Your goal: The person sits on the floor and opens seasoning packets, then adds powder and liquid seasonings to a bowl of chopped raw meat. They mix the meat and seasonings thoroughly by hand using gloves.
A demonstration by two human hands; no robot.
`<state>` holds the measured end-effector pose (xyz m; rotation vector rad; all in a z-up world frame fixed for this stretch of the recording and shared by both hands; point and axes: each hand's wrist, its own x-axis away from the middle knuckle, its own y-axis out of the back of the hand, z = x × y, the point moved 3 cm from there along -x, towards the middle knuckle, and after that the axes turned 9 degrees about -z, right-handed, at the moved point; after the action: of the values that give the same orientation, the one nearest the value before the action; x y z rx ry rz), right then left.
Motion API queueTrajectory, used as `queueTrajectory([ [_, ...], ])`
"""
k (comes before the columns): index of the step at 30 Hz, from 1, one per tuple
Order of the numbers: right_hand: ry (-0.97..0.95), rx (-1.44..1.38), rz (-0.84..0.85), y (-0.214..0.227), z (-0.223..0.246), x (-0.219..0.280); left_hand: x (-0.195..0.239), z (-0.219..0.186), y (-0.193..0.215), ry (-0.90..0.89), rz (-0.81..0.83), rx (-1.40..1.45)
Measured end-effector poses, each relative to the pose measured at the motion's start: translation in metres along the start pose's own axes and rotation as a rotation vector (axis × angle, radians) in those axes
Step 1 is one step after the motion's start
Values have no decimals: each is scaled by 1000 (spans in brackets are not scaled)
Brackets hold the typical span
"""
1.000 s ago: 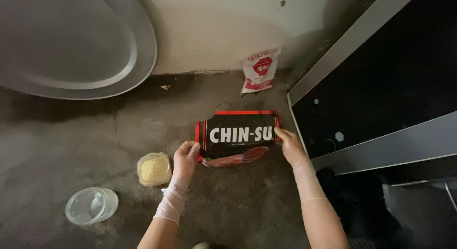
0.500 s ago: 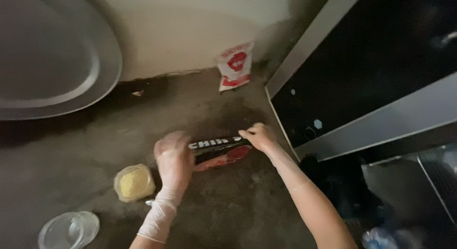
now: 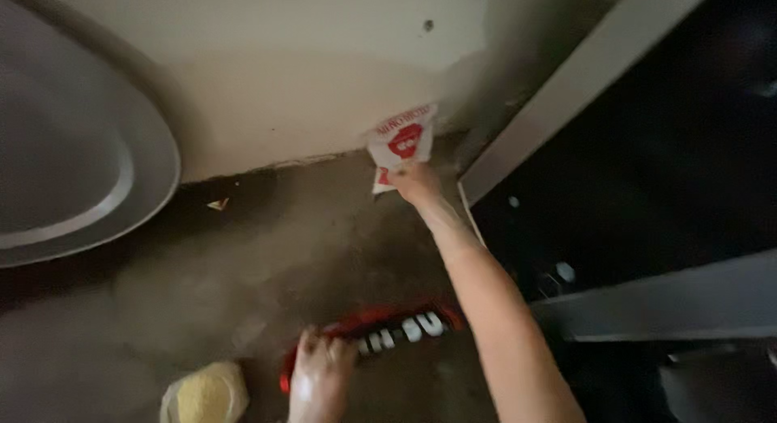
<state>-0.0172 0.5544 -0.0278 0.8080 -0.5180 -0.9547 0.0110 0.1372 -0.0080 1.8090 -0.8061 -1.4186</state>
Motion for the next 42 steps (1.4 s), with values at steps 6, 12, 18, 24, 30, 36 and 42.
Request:
queueTrajectory([
  [6,625,710,-314,-65,69,-98,32,34,-71,146,306,91],
  [12,484,899,-128,-83,51,-132,25,43,-78,162,477,146],
  [18,399,880,-221,-28,14,-123,8,43,-64,179,343,131],
  [24,413,-3,-579,99,-33,-55,-2,24,-52,160,255,32],
  [30,526,240,-677,154,-70,75,-9,13,-37,119,166,8],
  [36,108,390,-405,154,-113,186,-55,37,-9,266,344,-89],
  [42,-133,440,-174,136,-160,277,-133,79,-2,178,0,-175],
])
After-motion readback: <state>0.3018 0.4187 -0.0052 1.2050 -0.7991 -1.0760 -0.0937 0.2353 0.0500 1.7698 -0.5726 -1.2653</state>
